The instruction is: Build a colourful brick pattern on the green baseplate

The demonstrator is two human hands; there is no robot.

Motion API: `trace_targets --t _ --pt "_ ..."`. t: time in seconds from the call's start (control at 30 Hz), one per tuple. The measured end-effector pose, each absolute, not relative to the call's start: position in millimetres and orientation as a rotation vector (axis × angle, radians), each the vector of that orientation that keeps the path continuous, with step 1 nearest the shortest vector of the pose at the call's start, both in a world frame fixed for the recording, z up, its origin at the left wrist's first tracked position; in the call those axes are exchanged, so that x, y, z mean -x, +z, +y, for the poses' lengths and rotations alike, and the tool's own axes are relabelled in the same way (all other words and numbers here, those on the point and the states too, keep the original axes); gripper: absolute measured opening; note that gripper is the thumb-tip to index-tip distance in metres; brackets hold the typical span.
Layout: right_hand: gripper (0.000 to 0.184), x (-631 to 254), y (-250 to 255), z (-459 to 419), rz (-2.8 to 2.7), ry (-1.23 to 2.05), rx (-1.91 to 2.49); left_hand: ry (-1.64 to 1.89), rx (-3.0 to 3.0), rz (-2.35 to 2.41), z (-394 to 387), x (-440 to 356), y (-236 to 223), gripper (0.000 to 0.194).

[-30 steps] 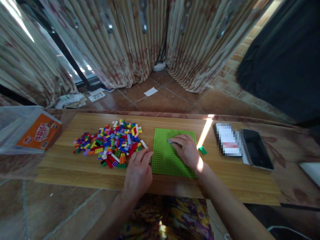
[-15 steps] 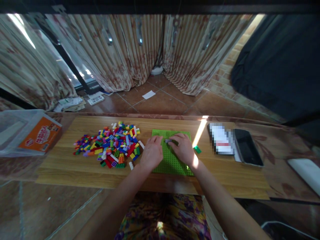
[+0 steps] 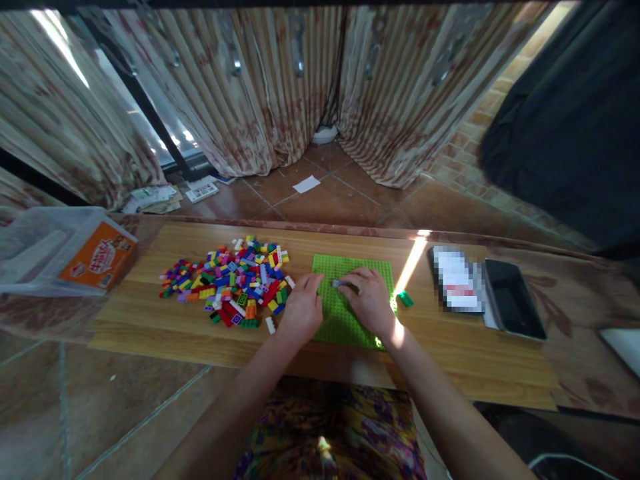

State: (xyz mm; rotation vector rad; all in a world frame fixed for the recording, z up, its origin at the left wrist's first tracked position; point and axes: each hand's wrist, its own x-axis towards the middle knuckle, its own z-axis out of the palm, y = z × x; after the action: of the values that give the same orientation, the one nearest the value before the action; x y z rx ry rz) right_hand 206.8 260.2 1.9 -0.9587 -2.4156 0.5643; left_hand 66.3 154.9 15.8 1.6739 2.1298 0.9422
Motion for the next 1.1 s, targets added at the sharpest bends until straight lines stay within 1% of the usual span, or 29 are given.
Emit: trace_targets --t 0.23,0.4,0.77,1.0,1.1 --pt "0.014 -204 3 268 -2.437 0.53 0.967 0.89 -1.75 2.132 155 -67 10 0.048" --pt "0.013 -203 4 268 -2.436 0.53 0.978 0.863 -1.748 2.146 157 -66 12 0.046" --pt "0.013 -197 6 276 -2.442 0.601 0.989 0.748 -1.75 2.149 159 -64 13 0.048" --pt "0.012 -198 8 279 -2.465 0.608 1.002 0.637 -1.718 2.156 161 -64 19 0.051" --pt "0.012 -197 11 279 -2.488 0.609 1.007 0.599 -1.763 2.151 163 -64 20 0.055"
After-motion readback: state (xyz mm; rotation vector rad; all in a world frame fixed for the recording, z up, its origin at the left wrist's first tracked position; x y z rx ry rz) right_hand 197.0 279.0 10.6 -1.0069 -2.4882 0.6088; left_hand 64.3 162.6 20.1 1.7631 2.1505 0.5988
